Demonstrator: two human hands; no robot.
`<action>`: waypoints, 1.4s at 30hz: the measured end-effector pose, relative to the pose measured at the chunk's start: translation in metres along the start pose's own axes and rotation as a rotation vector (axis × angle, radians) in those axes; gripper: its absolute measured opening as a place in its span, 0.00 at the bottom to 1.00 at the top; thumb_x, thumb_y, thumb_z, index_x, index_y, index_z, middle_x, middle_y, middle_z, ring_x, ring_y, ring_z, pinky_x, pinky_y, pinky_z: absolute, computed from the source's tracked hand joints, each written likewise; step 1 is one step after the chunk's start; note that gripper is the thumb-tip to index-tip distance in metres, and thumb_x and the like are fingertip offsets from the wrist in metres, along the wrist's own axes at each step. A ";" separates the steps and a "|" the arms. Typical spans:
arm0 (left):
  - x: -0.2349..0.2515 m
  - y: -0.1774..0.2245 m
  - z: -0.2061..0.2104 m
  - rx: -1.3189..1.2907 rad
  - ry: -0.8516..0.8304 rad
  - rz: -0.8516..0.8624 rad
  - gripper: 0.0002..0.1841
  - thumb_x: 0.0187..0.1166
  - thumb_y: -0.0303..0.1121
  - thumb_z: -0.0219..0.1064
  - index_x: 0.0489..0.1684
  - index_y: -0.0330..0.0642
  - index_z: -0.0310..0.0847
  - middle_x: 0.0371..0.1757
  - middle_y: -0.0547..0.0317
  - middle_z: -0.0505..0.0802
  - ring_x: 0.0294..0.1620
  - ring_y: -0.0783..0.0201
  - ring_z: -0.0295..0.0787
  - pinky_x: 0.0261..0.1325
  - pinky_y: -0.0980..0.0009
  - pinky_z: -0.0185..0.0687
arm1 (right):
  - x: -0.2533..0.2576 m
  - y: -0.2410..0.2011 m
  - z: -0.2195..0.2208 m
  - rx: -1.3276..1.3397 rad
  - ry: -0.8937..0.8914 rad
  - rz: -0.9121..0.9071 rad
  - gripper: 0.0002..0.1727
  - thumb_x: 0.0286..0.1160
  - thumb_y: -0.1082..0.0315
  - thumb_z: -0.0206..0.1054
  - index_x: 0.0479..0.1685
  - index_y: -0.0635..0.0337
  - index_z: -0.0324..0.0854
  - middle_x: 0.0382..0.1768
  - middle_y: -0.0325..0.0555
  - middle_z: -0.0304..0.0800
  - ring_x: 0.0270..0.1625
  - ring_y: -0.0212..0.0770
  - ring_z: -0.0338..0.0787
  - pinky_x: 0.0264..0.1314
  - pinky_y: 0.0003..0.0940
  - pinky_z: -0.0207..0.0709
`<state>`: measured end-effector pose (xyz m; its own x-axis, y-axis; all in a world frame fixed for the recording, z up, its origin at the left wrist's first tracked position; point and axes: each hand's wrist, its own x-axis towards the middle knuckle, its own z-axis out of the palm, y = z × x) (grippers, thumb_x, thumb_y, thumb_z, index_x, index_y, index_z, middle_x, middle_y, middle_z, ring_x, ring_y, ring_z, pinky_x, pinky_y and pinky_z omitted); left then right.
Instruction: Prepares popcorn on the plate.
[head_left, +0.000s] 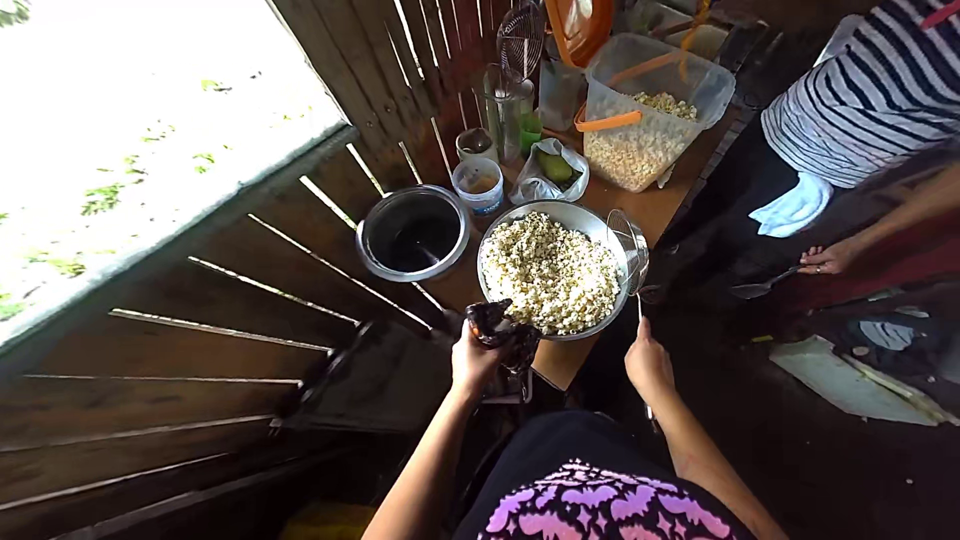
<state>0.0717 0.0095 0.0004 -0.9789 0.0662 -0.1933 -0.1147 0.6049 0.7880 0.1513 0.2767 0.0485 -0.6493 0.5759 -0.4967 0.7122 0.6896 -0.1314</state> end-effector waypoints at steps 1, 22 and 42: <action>0.001 -0.001 0.000 -0.003 -0.003 0.010 0.43 0.59 0.48 0.85 0.76 0.36 0.72 0.53 0.46 0.96 0.58 0.52 0.94 0.66 0.46 0.84 | -0.004 -0.004 0.006 0.028 -0.005 -0.004 0.33 0.93 0.69 0.42 0.97 0.58 0.40 0.62 0.63 0.90 0.65 0.60 0.91 0.68 0.53 0.82; -0.019 0.021 0.005 0.192 -0.307 0.140 0.37 0.67 0.50 0.78 0.73 0.38 0.74 0.62 0.44 0.91 0.63 0.46 0.90 0.65 0.42 0.82 | -0.048 -0.040 0.050 0.339 0.065 0.086 0.30 0.94 0.70 0.41 0.94 0.62 0.49 0.67 0.65 0.86 0.70 0.58 0.88 0.75 0.50 0.77; -0.011 0.016 -0.003 0.182 -0.348 0.155 0.36 0.68 0.49 0.78 0.74 0.39 0.74 0.61 0.43 0.91 0.62 0.44 0.90 0.63 0.41 0.82 | 0.033 -0.025 0.015 0.072 0.132 -0.004 0.31 0.92 0.71 0.41 0.96 0.57 0.48 0.71 0.65 0.85 0.74 0.60 0.85 0.77 0.54 0.76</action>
<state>0.0803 0.0158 0.0173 -0.8633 0.4124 -0.2910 0.0918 0.6952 0.7129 0.1160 0.2715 0.0224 -0.6784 0.6290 -0.3796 0.7235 0.6617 -0.1967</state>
